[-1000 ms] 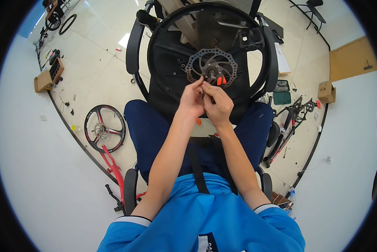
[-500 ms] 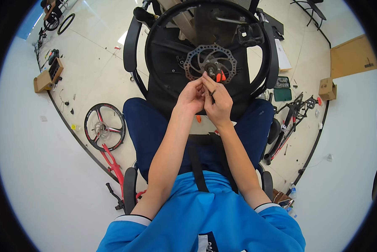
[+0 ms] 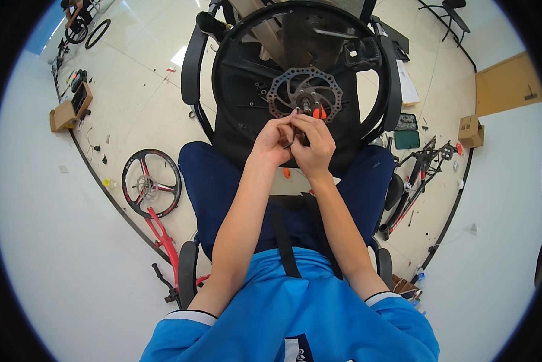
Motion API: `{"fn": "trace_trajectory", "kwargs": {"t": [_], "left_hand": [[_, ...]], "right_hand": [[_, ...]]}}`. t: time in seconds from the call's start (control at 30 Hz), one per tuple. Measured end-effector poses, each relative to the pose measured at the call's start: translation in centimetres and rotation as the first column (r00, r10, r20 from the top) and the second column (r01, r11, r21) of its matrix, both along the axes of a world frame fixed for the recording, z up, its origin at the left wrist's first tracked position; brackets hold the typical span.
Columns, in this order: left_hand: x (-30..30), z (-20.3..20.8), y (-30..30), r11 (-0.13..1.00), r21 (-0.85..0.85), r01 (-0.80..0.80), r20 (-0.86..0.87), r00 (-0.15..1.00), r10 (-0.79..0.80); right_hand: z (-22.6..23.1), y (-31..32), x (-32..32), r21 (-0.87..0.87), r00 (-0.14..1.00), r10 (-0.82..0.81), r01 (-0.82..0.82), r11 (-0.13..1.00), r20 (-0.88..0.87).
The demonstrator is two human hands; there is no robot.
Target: The person assembles a bicycle disc brake rotor onto a hub by hand, inserting and tightening multiple small bolts. The person repeatedly adjusts the rotor and bolts to secure the assembly.
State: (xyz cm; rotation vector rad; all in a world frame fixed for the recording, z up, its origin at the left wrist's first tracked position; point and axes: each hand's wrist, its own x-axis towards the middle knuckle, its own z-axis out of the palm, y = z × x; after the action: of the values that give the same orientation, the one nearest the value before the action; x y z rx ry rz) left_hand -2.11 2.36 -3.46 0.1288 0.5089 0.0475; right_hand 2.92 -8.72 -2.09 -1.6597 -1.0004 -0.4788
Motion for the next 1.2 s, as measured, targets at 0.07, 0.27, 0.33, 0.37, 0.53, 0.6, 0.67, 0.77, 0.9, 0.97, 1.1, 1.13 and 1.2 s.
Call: {"fn": "trace_trajectory", "kwargs": {"t": [0.07,0.27,0.33,0.37,0.53,0.6,0.67,0.77,0.9,0.97,1.1,1.13,1.2], "left_hand": [[0.2,2.6,-1.4,0.994,0.101,-0.046,-0.085,0.995,0.055],[0.7,0.2,-1.2,0.997,-0.005,-0.074,-0.062,0.995,0.073],[0.4,0.9,-1.4,0.993,-0.084,-0.081,-0.032,0.996,0.079],[0.1,1.3,-1.4,0.989,-0.122,-0.087,-0.019,0.996,0.085],[-0.3,-0.3,-0.5,0.997,-0.011,-0.08,-0.006,0.997,0.08],[0.0,1.4,-0.7,0.993,0.0,-0.115,-0.139,0.984,0.114],[0.2,1.4,-0.6,0.997,0.025,-0.071,-0.095,0.993,0.073],[0.7,0.9,-0.3,0.999,-0.005,-0.054,-0.08,0.995,0.053],[0.7,2.1,-1.2,0.993,0.059,-0.101,-0.164,0.98,0.11],[-0.1,1.0,-0.9,0.995,0.088,-0.038,0.007,0.999,0.037],[-3.4,2.8,-1.4,0.856,0.515,0.044,-0.109,0.994,0.014],[-4.2,3.5,-1.5,0.746,0.656,0.11,-0.199,0.98,0.03],[-5.3,4.8,-2.4,0.556,0.826,0.091,-0.213,0.964,0.159]], "right_hand": [[0.3,-0.4,-0.4,-0.022,1.0,0.006,-0.007,1.0,-0.008],[-0.5,-0.8,-0.1,-0.042,1.0,0.019,-0.018,0.999,0.02],[0.0,-0.6,0.1,-0.003,1.0,0.002,-0.002,1.0,0.03],[0.0,-0.4,0.2,0.003,0.999,0.004,-0.004,1.0,0.04],[0.0,0.7,0.5,0.042,1.0,-0.007,0.006,0.999,0.016],[-0.1,1.1,0.7,0.073,1.0,-0.009,0.009,0.997,0.006],[-0.2,1.0,0.8,0.073,1.0,-0.014,0.016,0.997,-0.019],[-0.2,0.9,0.8,0.063,0.999,-0.034,0.036,0.997,-0.033],[0.0,0.9,0.5,0.056,0.996,-0.073,0.076,0.996,-0.059],[0.3,0.5,0.2,0.084,0.998,-0.061,0.063,0.994,-0.028],[1.7,-1.8,-0.8,0.062,0.999,-0.031,0.032,0.998,-0.026],[1.9,-2.7,-0.8,-0.042,0.999,-0.036,0.035,0.998,-0.021],[1.4,-4.1,-0.8,-0.136,0.933,0.018,-0.071,0.988,-0.358]]}}
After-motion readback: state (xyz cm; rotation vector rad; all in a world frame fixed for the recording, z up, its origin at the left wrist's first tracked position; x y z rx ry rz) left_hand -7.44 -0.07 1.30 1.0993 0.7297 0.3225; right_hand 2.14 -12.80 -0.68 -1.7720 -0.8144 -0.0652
